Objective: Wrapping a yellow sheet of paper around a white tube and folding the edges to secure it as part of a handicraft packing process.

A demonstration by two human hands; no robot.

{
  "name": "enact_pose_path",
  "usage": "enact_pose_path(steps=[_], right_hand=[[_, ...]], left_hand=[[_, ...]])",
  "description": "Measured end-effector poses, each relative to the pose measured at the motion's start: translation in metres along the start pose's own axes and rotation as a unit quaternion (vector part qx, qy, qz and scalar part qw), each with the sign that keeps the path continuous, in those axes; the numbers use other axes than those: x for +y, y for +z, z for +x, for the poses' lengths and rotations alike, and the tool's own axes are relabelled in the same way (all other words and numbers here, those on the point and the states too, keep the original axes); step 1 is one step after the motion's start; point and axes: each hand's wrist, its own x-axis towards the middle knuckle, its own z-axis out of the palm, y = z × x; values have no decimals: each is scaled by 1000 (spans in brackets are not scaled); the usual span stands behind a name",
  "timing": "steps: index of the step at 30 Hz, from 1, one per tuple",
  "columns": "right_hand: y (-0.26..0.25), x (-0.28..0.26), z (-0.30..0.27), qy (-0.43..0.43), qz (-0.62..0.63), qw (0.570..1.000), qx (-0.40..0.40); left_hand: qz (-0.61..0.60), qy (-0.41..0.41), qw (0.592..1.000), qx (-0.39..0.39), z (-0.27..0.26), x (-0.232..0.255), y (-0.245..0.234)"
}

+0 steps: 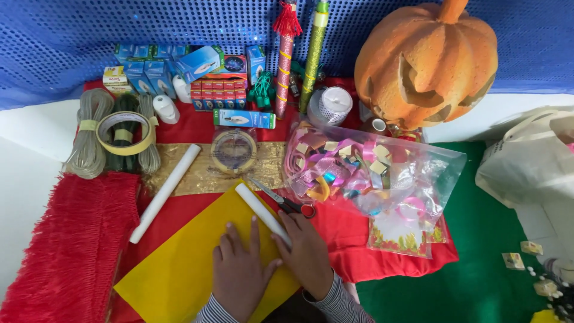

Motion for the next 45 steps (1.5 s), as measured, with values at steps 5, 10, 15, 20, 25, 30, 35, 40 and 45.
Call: enact_pose_path(steps=[5, 10, 15, 20, 25, 30, 35, 40, 45], right_hand=[[-3, 1, 0, 17, 9, 999, -44], [-4, -3, 0, 16, 31, 999, -11], [-4, -7, 3, 18, 31, 999, -2], [-3, -5, 5, 21, 36, 999, -2], [5, -3, 4, 35, 29, 999, -13], [14, 3, 2, 24, 26, 999, 33], [10, -1, 2, 52, 44, 997, 23], [13, 0, 0, 52, 36, 997, 35], [10, -4, 1, 50, 14, 998, 38]], left_hand=[[-24, 44, 999, -8, 33, -23, -31], [-60, 177, 982, 38, 73, -36, -40], [-183, 281, 941, -54, 106, -37, -18], [-260, 284, 921, 67, 116, -34, 4], [-261, 290, 919, 49, 114, -45, 2], [-305, 277, 911, -37, 114, -59, -19], [-301, 280, 911, -42, 113, -63, -24], [-319, 284, 904, -15, 111, -64, -16], [-363, 308, 878, -57, 109, -61, -15]])
